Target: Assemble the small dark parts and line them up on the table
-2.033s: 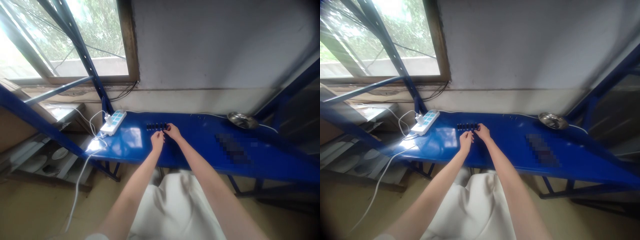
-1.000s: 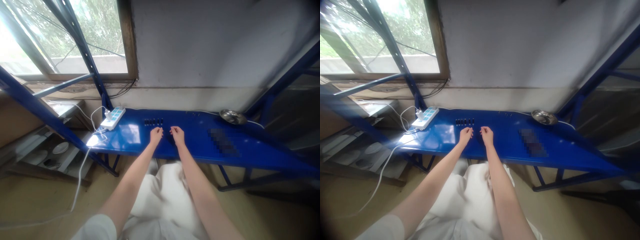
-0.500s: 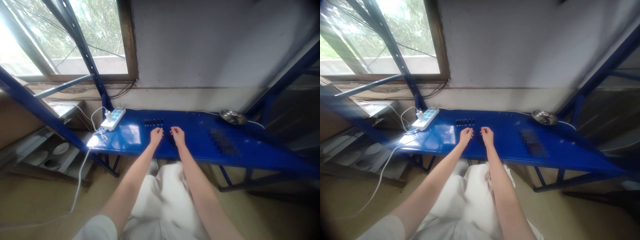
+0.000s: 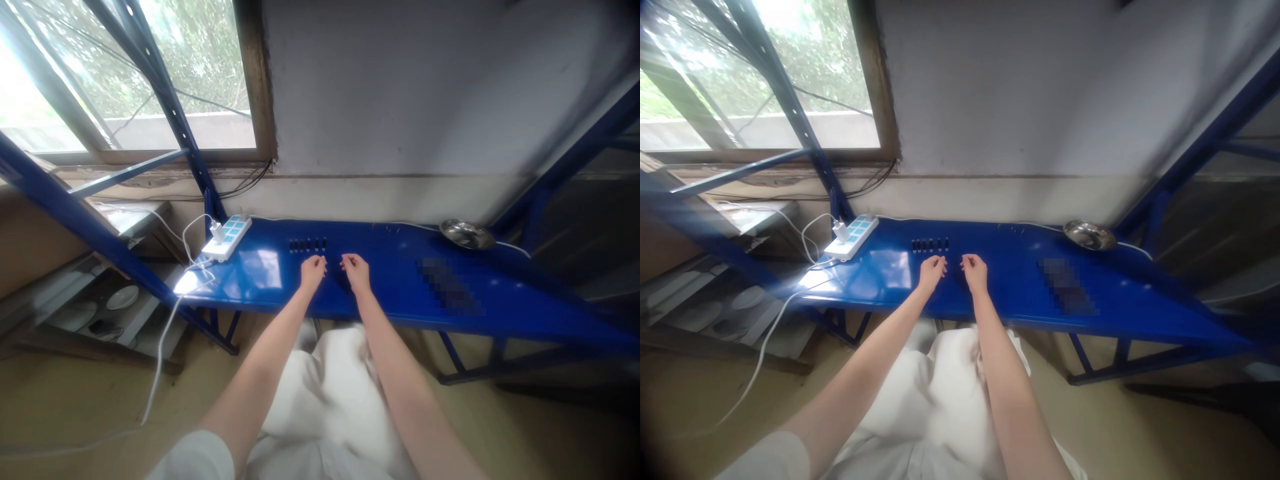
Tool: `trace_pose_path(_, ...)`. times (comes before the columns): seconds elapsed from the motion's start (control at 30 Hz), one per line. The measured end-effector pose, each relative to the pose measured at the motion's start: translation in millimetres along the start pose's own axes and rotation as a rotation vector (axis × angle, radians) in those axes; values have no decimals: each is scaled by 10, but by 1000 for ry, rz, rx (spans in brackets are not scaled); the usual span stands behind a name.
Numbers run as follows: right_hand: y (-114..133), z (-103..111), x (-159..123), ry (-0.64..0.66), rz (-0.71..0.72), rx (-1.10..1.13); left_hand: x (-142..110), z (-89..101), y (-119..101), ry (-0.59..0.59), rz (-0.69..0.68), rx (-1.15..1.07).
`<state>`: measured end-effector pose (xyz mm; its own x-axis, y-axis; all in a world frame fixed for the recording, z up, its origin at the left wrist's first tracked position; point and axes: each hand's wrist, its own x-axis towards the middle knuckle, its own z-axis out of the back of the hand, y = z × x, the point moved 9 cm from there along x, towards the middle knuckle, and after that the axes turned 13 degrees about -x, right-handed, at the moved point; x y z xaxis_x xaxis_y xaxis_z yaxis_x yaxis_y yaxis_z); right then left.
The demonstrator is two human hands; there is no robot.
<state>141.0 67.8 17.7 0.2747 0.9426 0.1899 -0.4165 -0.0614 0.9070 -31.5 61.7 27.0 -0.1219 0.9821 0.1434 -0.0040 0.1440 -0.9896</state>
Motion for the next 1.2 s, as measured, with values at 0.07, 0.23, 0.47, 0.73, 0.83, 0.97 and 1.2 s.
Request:
trace_pose_path(0.07, -19, -9, 12, -3, -1, -2, -3, -1, -11, 3, -1, 2)
trace_pose_path(0.23, -25, -13, 14, -3, -4, 4, -9, -5, -25, 6, -10, 10)
trace_pose_path(0.47, 3, 4, 3, -4, -2, 10, 6, -5, -6, -4, -11, 0)
trace_pose_path(0.73, 34, -47, -1, 26, 33, -50, 3, -15, 3, 8, -5, 15)
trace_pose_path(0.83, 122, -117, 15, 52, 102, -146, -2, -12, -17, 8, -16, 22)
trace_pose_path(0.97, 217, -306, 142, 130, 170, -339, 0, -2, -14, -4, -9, 1)
trace_pose_path(1.2, 271, -579, 464, 170, 159, -696, 0, 59, 10, -61, -5, -64)
